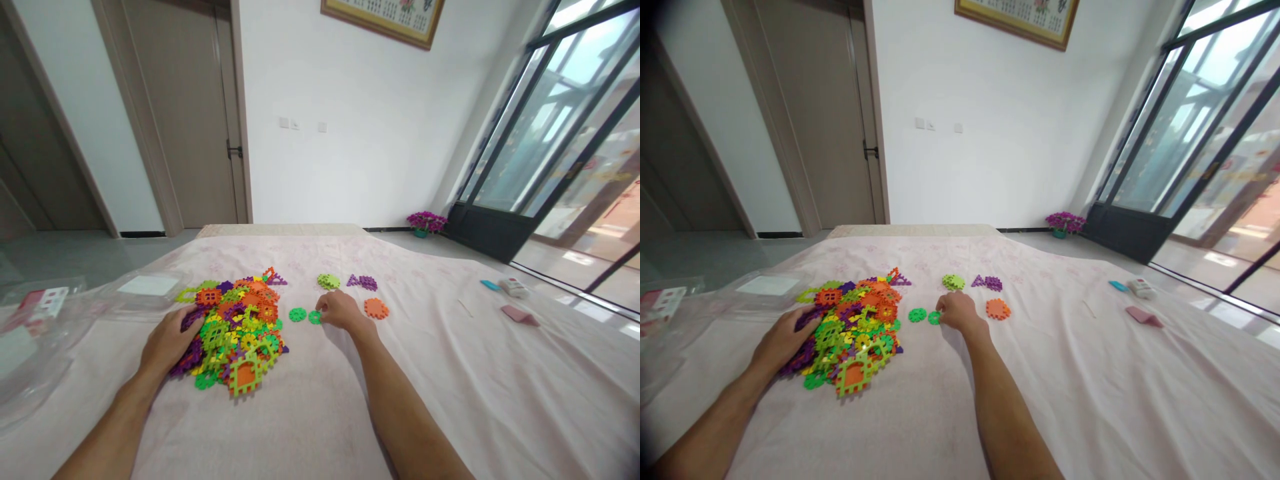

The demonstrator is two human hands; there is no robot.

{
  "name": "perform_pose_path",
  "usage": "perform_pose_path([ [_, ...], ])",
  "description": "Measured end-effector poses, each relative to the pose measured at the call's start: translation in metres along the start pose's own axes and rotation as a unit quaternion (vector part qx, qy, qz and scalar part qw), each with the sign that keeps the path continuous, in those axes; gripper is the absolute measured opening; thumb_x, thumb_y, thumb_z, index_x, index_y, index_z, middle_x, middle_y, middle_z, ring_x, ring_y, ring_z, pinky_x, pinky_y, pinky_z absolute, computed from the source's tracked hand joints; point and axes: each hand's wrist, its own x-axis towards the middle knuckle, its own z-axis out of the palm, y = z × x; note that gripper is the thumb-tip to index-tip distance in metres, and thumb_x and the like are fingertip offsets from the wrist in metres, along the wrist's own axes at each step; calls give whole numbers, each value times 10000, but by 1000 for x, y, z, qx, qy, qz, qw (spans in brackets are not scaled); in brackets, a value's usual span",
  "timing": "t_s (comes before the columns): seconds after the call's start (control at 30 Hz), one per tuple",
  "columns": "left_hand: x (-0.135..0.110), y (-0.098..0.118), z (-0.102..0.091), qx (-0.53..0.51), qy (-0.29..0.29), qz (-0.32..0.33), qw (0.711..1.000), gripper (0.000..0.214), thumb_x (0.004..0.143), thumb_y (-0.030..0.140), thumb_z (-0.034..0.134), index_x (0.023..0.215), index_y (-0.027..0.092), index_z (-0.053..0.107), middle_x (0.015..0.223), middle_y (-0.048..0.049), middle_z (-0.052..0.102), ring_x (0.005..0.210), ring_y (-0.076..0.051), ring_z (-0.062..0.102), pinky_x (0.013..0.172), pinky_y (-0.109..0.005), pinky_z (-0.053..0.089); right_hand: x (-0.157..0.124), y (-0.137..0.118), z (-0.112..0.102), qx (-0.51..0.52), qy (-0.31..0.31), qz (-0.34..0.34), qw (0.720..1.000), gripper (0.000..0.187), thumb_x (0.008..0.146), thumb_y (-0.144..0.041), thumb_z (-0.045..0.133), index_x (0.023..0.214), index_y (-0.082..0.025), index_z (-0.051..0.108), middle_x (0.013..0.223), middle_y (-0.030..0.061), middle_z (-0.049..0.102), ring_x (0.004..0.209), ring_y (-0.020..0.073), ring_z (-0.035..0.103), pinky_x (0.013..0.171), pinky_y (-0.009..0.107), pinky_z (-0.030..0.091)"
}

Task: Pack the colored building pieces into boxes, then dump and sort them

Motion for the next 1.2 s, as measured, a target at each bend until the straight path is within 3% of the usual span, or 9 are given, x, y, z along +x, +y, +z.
perform_pose_path([
  [0.1, -1, 1, -1, -3, 8, 4, 1000, 599, 903, 586, 455, 1298, 179, 649, 1366, -138, 648, 1268, -320, 601, 1117, -450, 441, 1, -7, 5, 35, -18, 17, 999, 301, 771, -221, 764, 1071, -238, 785, 977, 39, 764, 889, 198, 658, 698, 262, 401],
  [0.2, -1, 0, -1, -2, 8, 3, 1000, 595, 906, 580, 453, 1305, 182, 645, 1374, -138, 645, 1276, -323, 597, 1117, -457, 441, 3, -16, 11, 76, 17, -5, 997, 278, 814, -213, 739, 1090, -213, 773, 956, 39, 765, 868, 173, 659, 709, 248, 402],
  [0.3, -1, 0, -1, 2, -1, 0, 1000, 603, 915, 587, 439, 1322, 185, 629, 1394, -139, 630, 1295, -324, 581, 1123, -461, 433, 4, -31, 14, 130, 32, -65, 989, 243, 838, -174, 699, 1066, -211, 773, 902, 22, 752, 813, 149, 652, 710, 234, 411],
  [0.43, 0, 1, -1, 8, -8, -1, 1000, 619, 924, 603, 420, 1334, 182, 615, 1410, -139, 617, 1307, -322, 572, 1130, -455, 424, -2, -63, 20, 195, -9, -179, 964, 317, 815, -240, 767, 1131, -230, 755, 947, 5, 722, 776, 126, 631, 709, 217, 431],
  [0.53, 0, 1, -1, 10, -10, -3, 1000, 621, 923, 606, 417, 1332, 184, 616, 1410, -137, 616, 1311, -319, 570, 1132, -448, 423, -9, -85, 29, 176, -23, -238, 955, 385, 803, -296, 798, 1180, -250, 734, 1049, 19, 697, 871, 147, 624, 765, 228, 444],
  [0.67, 0, 1, -1, 9, -6, -3, 1000, 620, 916, 604, 422, 1333, 189, 620, 1412, -131, 616, 1310, -315, 573, 1130, -440, 426, -13, -99, 41, 130, -23, -286, 949, 263, 812, -263, 762, 1074, -250, 747, 1054, 14, 688, 999, 181, 601, 817, 237, 428],
  [0.8, -1, 1, -1, 7, -7, -5, 1000, 628, 913, 605, 425, 1336, 182, 619, 1408, -137, 619, 1303, -316, 578, 1126, -439, 431, -14, -99, 39, 137, -11, -220, 966, 226, 774, -125, 674, 974, -209, 740, 957, 6, 707, 844, 149, 604, 727, 226, 412],
  [0.97, -1, 2, -1, 7, -2, 0, 1000, 603, 916, 587, 432, 1323, 187, 629, 1394, -136, 629, 1297, -316, 580, 1122, -441, 432, -10, -88, 26, 209, -4, -137, 968, 219, 761, -139, 697, 969, -201, 730, 869, -12, 712, 747, 124, 605, 673, 214, 413],
  [1.2, 0, 2, -2, 9, -8, -5, 1000, 617, 912, 605, 430, 1331, 197, 626, 1397, -130, 628, 1298, -318, 580, 1114, -437, 438, 10, -42, 22, 280, 78, -44, 956, 164, 787, -192, 674, 934, -171, 742, 815, 8, 720, 737, 138, 626, 663, 225, 446],
])
